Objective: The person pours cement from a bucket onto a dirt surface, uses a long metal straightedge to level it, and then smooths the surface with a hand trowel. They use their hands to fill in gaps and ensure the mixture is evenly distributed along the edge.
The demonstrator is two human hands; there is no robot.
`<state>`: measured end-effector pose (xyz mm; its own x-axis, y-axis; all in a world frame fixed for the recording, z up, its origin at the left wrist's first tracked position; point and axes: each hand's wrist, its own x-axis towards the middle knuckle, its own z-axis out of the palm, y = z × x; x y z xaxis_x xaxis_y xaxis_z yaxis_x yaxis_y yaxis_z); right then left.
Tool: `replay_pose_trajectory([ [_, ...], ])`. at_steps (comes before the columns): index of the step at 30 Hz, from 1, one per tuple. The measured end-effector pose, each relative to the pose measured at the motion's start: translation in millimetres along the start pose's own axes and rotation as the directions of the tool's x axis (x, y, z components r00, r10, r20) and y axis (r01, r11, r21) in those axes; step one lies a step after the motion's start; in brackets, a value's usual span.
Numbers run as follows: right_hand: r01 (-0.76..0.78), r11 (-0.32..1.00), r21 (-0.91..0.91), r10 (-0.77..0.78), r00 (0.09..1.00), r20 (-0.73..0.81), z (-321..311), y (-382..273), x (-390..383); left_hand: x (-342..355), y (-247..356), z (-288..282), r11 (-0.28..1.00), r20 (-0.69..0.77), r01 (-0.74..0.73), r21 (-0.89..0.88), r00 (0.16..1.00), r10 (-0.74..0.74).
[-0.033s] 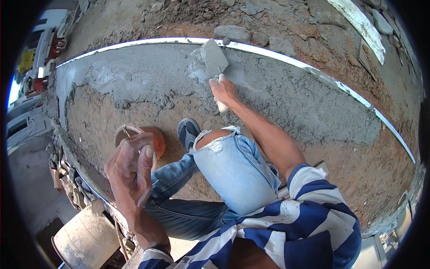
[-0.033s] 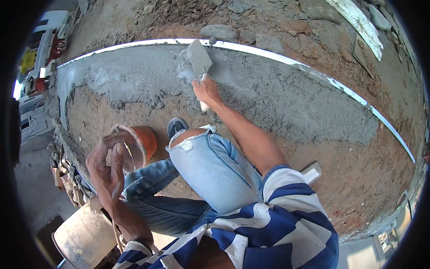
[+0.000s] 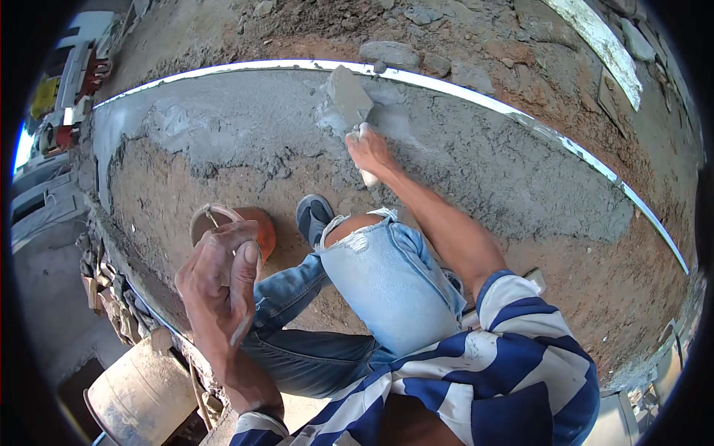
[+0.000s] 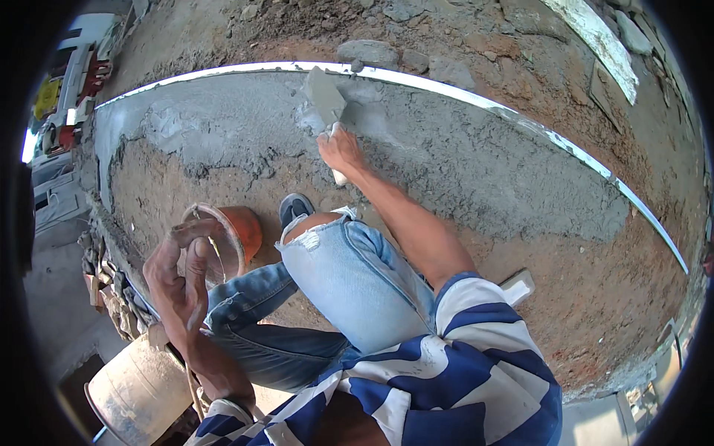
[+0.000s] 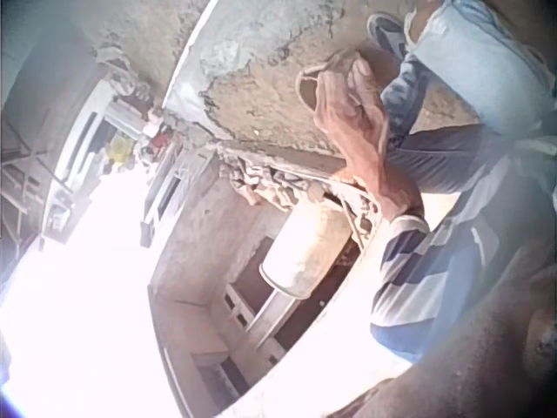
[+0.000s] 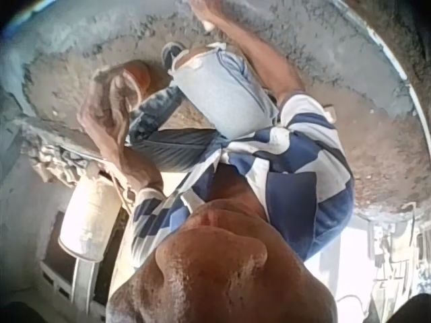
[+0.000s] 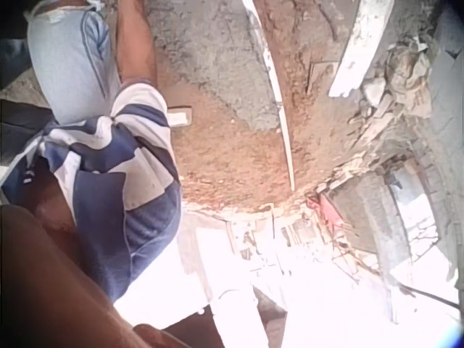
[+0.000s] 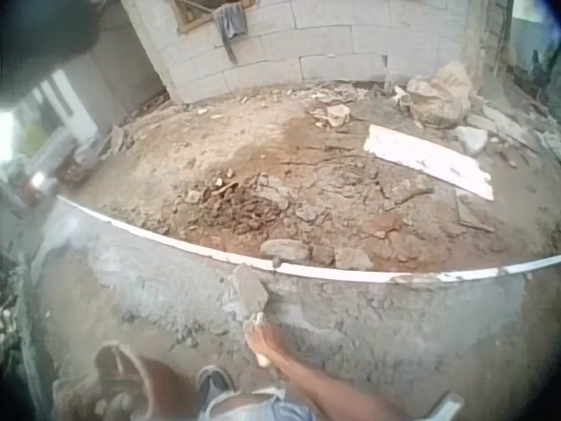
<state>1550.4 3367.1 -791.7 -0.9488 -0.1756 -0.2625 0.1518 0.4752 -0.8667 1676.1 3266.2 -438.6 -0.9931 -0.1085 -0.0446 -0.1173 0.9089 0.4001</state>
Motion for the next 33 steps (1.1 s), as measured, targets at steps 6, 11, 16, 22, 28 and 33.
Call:
replay_pose_trajectory([
  [6, -0.105, 0.987, -0.124, 0.115, 0.990, 0.076, 26.8, 24.6, 19.9, -3.4, -7.8, -7.7, 0.999, 0.000, 0.015, -0.032, 1.000, -0.015],
  [11, -0.280, 0.960, 0.027, 0.281, 0.958, -0.054, 51.4, 43.8, 12.1, 1.1, -7.1, -15.1, 0.998, -0.029, -0.001, -0.060, 1.000, -0.001],
  [16, -0.390, 0.898, 0.202, 0.428, 0.881, -0.202, 44.3, 64.4, -10.6, 2.4, -9.6, -15.2, 0.998, -0.014, 0.017, -0.057, 1.000, -0.018],
  [22, -0.453, 0.701, 0.551, 0.577, 0.814, -0.067, -17.8, 46.5, -35.1, 2.0, -4.7, -15.8, 0.997, -0.020, 0.057, -0.058, 0.998, -0.058],
  [28, -0.275, 0.499, 0.822, 0.604, 0.791, -0.102, -58.1, 76.0, -75.2, -5.2, -12.0, -16.9, 0.997, -0.045, 0.017, -0.076, 0.999, -0.021],
  [33, -0.249, 0.137, 0.959, 0.626, 0.772, 0.111, -40.8, 87.9, -68.5, -9.0, -14.5, -21.7, 0.989, -0.032, 0.103, -0.101, 0.994, -0.107],
])
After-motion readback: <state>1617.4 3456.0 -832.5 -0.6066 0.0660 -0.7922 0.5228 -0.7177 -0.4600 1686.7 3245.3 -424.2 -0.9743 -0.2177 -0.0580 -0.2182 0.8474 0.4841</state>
